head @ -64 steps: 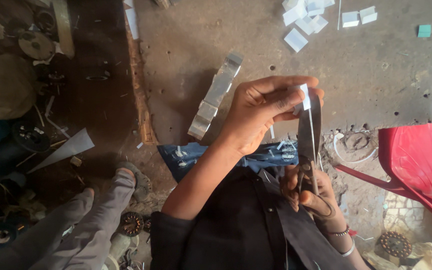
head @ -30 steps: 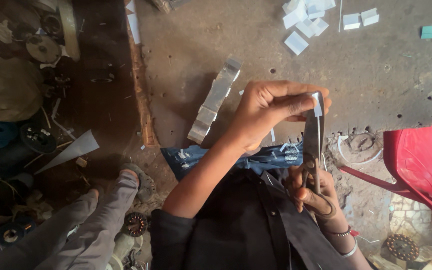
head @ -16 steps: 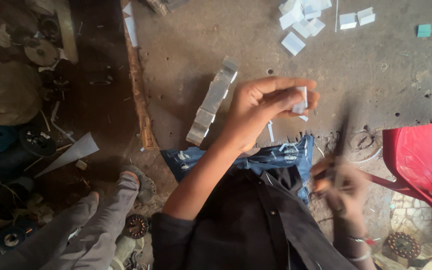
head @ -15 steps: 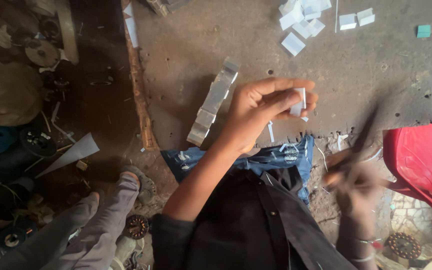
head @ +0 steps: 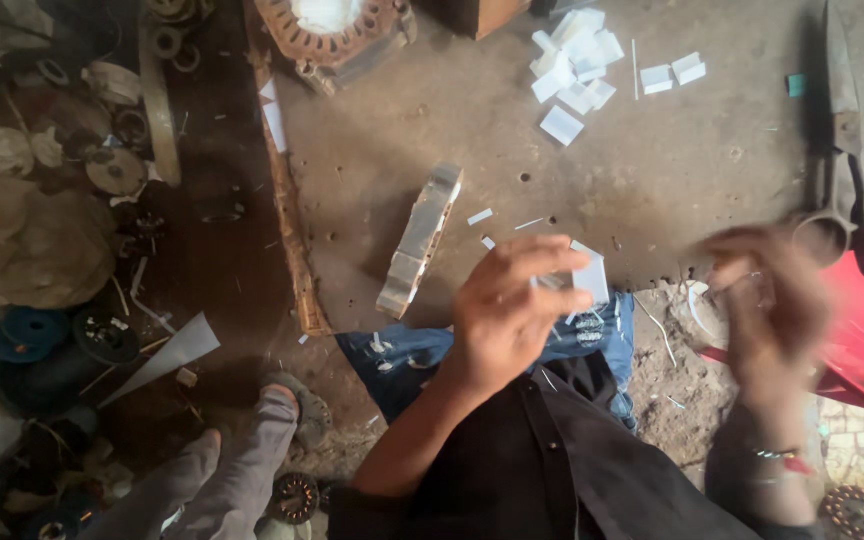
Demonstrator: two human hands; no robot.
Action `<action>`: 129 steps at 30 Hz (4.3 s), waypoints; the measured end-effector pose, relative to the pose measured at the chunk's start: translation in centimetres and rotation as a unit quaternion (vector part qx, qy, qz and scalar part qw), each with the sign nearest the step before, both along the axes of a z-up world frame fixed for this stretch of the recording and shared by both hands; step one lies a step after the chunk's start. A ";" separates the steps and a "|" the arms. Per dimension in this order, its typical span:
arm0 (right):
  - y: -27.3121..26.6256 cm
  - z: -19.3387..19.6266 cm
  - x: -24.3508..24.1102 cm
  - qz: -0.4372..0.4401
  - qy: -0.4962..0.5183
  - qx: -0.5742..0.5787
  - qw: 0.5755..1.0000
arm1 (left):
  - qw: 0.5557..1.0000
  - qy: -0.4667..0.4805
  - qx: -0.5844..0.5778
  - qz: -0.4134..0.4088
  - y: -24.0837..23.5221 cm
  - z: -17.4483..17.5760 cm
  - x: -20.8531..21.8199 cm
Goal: The person cuts small white plastic strips with shears and inserts them into the slots of a metal motor stator.
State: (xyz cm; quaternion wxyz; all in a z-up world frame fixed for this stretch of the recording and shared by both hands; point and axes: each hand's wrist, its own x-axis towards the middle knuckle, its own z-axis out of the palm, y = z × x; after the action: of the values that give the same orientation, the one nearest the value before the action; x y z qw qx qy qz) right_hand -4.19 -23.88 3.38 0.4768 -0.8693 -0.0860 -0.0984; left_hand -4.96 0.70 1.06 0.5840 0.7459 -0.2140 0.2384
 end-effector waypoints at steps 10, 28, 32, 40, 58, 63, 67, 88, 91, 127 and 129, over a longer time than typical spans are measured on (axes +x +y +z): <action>6.0 -0.6 -1.4 0.074 0.084 0.283 0.953 | 0.962 0.218 -0.122 -0.110 0.1 1.9 -0.6; 5.2 -4.6 -1.9 0.066 0.287 0.571 0.766 | 0.998 0.034 0.035 -0.027 0.9 1.6 -2.2; 6.7 -3.6 -2.2 0.159 0.284 0.499 0.803 | 0.996 0.085 0.004 0.030 1.5 1.5 -3.1; 10.0 1.3 -1.6 0.155 -0.002 0.017 0.988 | 0.984 0.145 -0.084 0.062 2.8 2.1 -4.5; 17.3 -0.8 2.6 0.185 -0.040 -0.006 0.982 | 0.956 0.075 -0.096 0.267 8.5 -3.3 -4.5; 17.7 -0.9 3.3 0.138 0.060 0.011 0.989 | 0.969 0.087 -0.104 0.208 9.0 -3.1 -4.4; 17.6 -0.8 3.6 0.185 0.095 0.070 0.976 | 0.980 0.075 0.001 0.186 9.7 -1.9 -4.2; 17.4 -2.4 3.3 0.104 -0.086 -0.095 0.986 | 0.960 0.142 0.158 0.182 9.5 -1.9 -3.3; 17.5 -2.3 3.3 0.119 -0.131 -0.091 0.980 | 0.958 0.142 0.166 0.187 9.3 -1.8 -3.2; 17.9 -1.9 3.2 0.130 -0.018 -0.027 0.991 | 0.952 0.091 0.184 0.227 8.8 -2.2 -2.5; 17.9 -2.1 3.0 0.126 -0.071 -0.049 0.988 | 0.953 0.085 0.181 0.226 8.6 -2.2 -2.6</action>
State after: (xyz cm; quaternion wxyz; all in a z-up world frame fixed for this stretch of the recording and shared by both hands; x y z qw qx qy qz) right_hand -1.15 -5.95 1.24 0.4351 -0.8646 -0.2329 -0.0945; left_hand -7.52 9.33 -1.17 0.3864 0.8853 -0.0287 0.2573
